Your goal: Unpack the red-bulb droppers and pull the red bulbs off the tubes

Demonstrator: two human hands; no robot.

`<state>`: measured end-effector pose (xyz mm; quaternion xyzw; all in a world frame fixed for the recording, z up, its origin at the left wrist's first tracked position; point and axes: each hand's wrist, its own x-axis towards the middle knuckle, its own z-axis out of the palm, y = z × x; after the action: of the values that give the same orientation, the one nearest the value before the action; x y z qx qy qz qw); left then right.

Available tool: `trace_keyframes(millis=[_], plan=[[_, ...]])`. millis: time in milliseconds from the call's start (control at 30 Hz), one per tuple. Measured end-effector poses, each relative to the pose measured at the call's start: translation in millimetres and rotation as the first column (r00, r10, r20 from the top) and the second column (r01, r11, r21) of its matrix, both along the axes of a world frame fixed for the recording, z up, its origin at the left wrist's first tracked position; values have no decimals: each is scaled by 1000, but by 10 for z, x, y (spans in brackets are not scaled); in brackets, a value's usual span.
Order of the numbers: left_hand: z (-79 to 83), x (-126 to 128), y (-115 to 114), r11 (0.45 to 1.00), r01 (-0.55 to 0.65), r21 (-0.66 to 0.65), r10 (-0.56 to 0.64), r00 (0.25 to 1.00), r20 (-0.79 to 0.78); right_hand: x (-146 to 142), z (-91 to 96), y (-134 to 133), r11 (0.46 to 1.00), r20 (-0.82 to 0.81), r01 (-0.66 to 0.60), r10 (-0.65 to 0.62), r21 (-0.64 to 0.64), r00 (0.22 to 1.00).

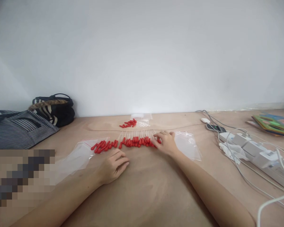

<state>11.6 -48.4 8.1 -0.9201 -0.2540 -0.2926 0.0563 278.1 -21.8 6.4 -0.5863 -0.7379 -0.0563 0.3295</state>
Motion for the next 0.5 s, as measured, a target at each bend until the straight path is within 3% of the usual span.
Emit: trace_keyframes(millis=[67,233,500], plan=[[-3,-4,3,1000,2,-5,-2,1000,-6,-117,6,-23,997,91,-42,36,64,995],[-12,-1,-1,1000,2,-11,-2,1000,-15,-311,-35,-14,990,281,-15,-25,141,959],[2,0,-7,1000,9,-14,-9,1000,-11,-309,-45,-43,971,319,5,-84,240,944]])
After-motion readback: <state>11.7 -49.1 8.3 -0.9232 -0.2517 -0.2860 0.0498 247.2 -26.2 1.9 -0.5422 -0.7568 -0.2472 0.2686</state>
